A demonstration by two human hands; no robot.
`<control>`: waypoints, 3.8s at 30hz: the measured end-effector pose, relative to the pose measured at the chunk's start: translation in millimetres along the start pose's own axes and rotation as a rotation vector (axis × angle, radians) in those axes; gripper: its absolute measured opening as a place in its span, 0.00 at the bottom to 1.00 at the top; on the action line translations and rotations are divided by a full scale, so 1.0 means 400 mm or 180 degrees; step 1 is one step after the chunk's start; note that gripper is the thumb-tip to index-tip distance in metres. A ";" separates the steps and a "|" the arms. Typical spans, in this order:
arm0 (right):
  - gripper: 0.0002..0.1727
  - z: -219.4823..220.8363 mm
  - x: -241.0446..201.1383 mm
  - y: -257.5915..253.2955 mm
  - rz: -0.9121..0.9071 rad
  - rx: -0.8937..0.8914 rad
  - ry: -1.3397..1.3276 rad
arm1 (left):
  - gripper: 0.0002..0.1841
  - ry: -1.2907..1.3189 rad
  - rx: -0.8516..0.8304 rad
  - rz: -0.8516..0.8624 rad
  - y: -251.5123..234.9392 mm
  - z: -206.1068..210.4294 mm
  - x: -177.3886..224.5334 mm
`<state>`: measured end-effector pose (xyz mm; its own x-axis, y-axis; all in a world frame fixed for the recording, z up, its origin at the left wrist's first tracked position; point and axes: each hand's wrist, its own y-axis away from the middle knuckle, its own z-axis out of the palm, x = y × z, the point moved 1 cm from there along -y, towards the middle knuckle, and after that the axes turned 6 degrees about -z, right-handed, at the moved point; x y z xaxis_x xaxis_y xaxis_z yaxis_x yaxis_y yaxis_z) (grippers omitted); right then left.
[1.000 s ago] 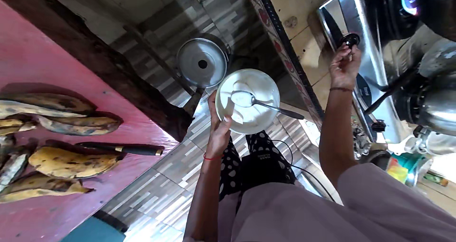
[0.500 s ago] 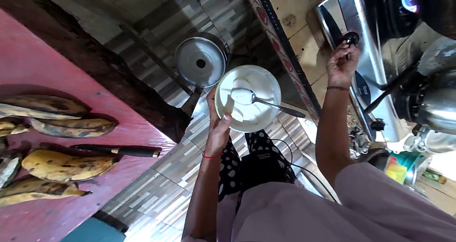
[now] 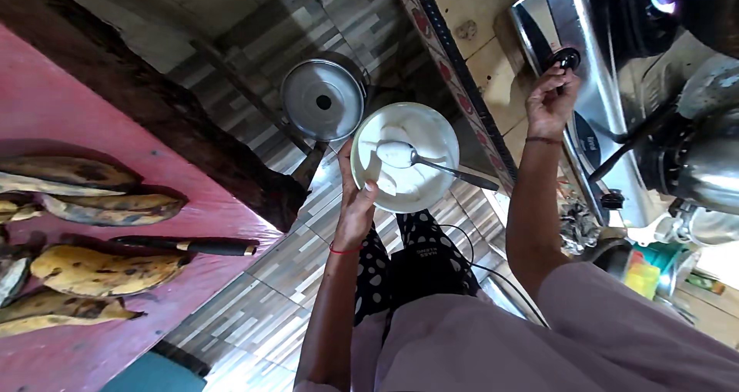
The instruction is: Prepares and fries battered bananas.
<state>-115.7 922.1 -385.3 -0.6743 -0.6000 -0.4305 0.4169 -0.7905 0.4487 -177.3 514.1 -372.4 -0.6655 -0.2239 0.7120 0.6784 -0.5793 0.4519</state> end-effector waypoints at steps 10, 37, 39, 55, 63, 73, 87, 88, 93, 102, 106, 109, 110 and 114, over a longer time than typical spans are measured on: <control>0.12 -0.011 0.001 -0.009 0.0015 -0.0159 -0.0084 | 0.46 0.0035 -0.0080 0.0026 -0.014 0.007 0.005; 0.13 -0.027 0.002 -0.018 0.0194 -0.0367 -0.0604 | 0.44 0.0073 -0.0215 0.0061 -0.024 0.016 0.001; 0.16 -0.031 0.001 -0.019 0.0241 -0.0485 -0.0435 | 0.44 0.0083 -0.0217 0.0033 -0.024 0.016 0.000; 0.14 0.225 -0.064 0.576 0.0655 -0.1752 0.5259 | 0.52 -0.0290 0.0039 -0.0201 0.010 0.162 0.039; 0.16 0.354 -0.074 0.668 -0.1251 -0.2624 0.7349 | 0.43 -0.0448 -0.0047 -0.0217 0.068 0.293 0.100; 0.16 0.422 -0.190 0.701 -0.2982 -0.2616 0.7373 | 0.43 -0.0328 -0.0157 -0.0153 0.073 0.413 0.183; 0.14 0.419 -0.205 0.659 -0.2771 -0.2341 0.7545 | 0.42 -0.0572 -0.0192 -0.0076 0.058 0.477 0.167; 0.13 0.416 -0.205 0.661 -0.2781 -0.2363 0.7536 | 0.42 -0.0579 -0.0198 -0.0079 0.057 0.480 0.165; 0.13 0.405 -0.227 0.679 -0.3026 -0.2367 0.7429 | 0.43 -0.0616 -0.0245 -0.0105 0.051 0.485 0.149; 0.12 0.397 -0.225 0.613 -0.2615 -0.2796 0.6921 | 0.40 -0.0731 -0.0547 -0.0118 0.059 0.484 0.136; 0.11 0.381 -0.232 0.568 -0.2185 -0.2849 0.6719 | 0.40 -0.0705 -0.0587 -0.0187 0.060 0.479 0.131; 0.11 0.374 -0.262 0.554 -0.1822 -0.2774 0.6832 | 0.41 -0.0673 -0.0554 -0.0162 0.060 0.475 0.122; 0.11 0.373 -0.263 0.555 -0.1844 -0.2755 0.6842 | 0.42 -0.0696 -0.0543 -0.0157 0.060 0.473 0.118; 0.11 0.369 -0.219 0.577 -0.2263 -0.2997 0.6971 | 0.40 -0.0728 -0.0517 -0.0400 0.066 0.483 0.103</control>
<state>-50.6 810.4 -128.3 0.2485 0.8899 -0.3826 0.9499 -0.3012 -0.0835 -126.8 640.8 -227.2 -0.6413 0.0289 0.7668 0.5244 -0.7131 0.4654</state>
